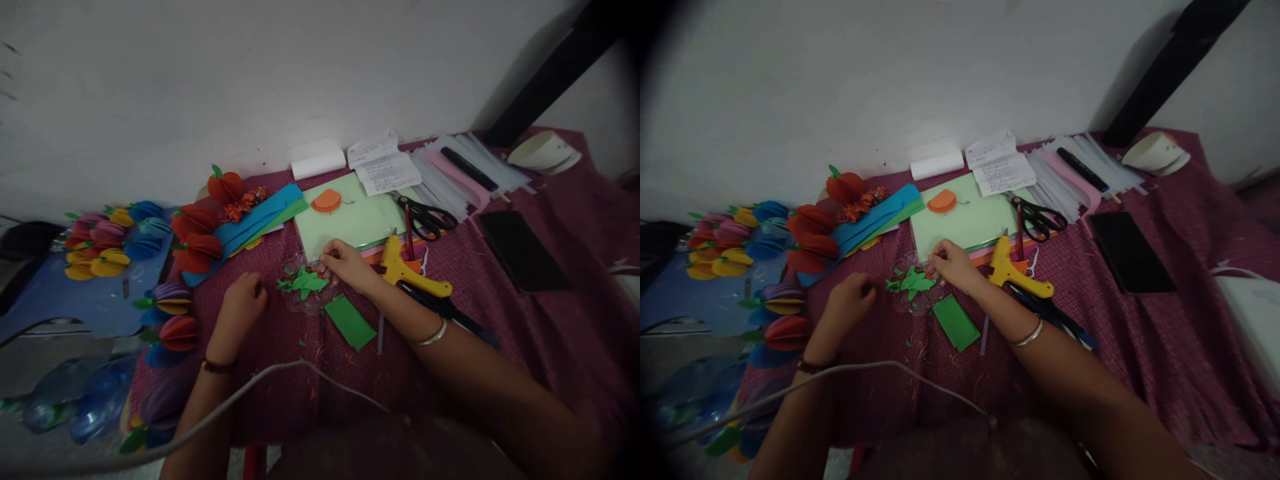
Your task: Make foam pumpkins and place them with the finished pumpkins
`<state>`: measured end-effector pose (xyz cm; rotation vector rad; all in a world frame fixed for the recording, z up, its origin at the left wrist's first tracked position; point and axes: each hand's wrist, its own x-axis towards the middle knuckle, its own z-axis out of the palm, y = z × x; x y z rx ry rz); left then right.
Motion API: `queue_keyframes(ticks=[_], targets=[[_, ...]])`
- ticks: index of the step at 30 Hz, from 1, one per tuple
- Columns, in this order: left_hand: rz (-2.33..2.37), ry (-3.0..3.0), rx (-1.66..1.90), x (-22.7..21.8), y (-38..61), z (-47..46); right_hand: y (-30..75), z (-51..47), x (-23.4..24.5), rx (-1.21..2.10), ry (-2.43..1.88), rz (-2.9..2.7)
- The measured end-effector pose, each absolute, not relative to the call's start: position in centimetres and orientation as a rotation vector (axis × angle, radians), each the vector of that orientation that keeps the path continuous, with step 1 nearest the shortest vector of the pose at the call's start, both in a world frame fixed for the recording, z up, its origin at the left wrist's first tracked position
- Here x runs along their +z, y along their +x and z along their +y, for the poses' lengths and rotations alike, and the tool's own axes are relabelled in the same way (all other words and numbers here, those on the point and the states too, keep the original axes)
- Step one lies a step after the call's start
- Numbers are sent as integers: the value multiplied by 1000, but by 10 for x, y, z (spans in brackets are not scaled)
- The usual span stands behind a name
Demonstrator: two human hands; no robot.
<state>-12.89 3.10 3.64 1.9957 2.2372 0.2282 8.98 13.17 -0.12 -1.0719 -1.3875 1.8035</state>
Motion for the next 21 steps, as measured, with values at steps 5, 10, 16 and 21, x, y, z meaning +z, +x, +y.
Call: queue_keyframes(ticks=[5, 10, 16, 21], targets=[[2083, 1870, 597, 62, -121, 49, 89, 133, -4, 1793, -1060, -1396], [1907, 1852, 633, 60, -105, 69, 89, 133, -2, 1790, -1074, -1397], [2024, 1703, 801, 54, -122, 63, 90, 133, -2, 1813, -1056, -1354], [2017, 1356, 933, 49, -126, 36, 90, 134, 0, 1853, -1085, -1257]])
